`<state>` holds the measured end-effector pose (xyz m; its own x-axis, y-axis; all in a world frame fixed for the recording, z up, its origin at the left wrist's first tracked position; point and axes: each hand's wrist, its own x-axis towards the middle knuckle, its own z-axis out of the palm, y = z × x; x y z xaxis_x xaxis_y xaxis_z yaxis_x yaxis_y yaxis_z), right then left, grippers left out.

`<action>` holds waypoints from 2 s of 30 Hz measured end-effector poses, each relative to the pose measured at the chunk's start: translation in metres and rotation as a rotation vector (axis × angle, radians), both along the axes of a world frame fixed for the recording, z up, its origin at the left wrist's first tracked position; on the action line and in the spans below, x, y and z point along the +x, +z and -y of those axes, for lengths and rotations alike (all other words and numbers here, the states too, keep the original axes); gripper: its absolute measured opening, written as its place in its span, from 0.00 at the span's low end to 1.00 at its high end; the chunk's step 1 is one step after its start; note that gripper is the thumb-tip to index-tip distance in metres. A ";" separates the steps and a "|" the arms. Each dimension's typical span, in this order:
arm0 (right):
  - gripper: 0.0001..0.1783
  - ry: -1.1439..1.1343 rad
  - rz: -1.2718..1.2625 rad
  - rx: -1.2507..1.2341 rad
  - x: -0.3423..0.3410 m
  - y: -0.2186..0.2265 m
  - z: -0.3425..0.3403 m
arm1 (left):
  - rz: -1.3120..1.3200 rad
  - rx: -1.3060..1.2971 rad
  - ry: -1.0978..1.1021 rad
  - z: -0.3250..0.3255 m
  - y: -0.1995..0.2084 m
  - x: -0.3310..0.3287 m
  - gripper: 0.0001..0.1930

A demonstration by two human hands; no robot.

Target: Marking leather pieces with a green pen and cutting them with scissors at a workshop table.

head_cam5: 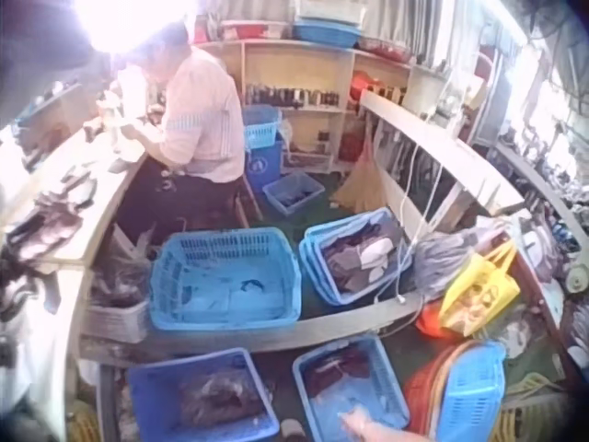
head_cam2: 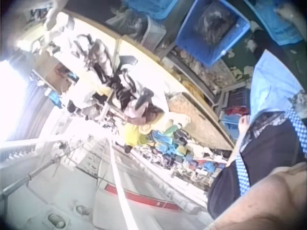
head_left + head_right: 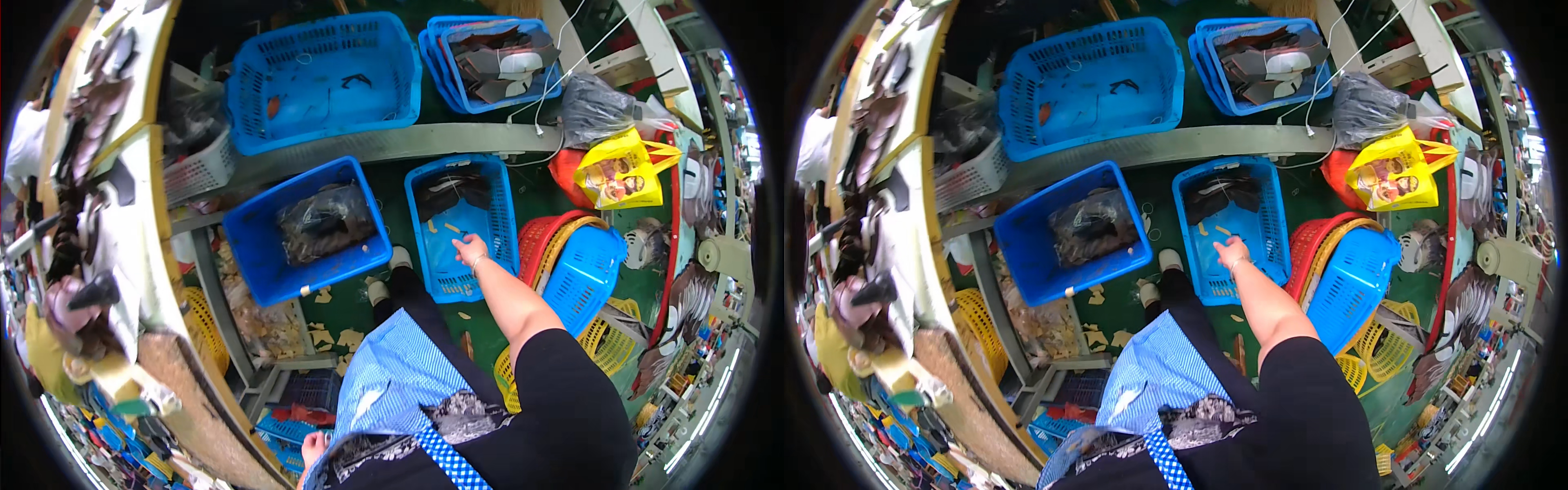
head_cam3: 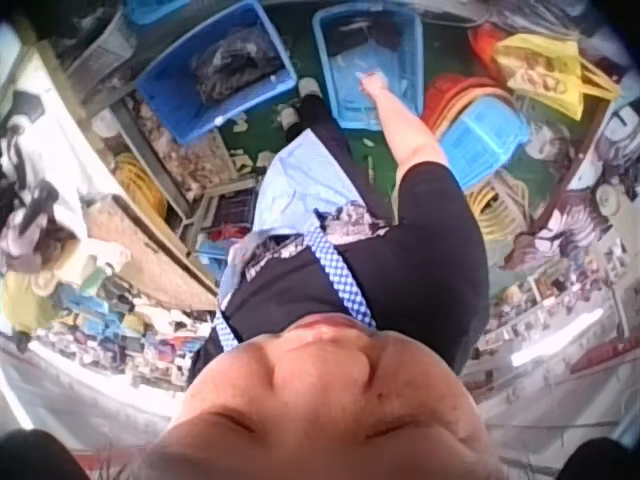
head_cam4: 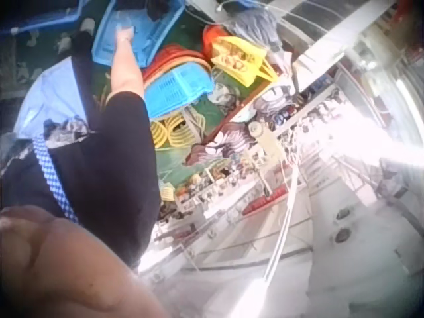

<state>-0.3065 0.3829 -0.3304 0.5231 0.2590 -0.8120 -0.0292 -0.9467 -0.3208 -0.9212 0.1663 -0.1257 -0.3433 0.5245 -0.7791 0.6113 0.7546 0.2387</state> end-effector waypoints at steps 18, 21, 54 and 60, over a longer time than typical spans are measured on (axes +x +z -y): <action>0.71 -0.637 0.306 -0.170 0.090 -0.289 -0.128 | -0.023 -0.590 0.185 -0.114 -0.083 0.069 0.22; 0.61 -0.707 0.392 0.048 0.076 -0.285 -0.111 | -0.017 -0.552 0.163 -0.129 -0.076 0.072 0.25; 0.06 1.522 -0.754 1.544 -0.255 0.497 -0.074 | 1.745 0.848 0.848 -0.136 0.230 0.158 0.40; 0.09 1.761 -1.646 1.113 -0.349 0.554 -0.031 | 1.485 1.358 0.910 -0.023 0.263 0.113 0.48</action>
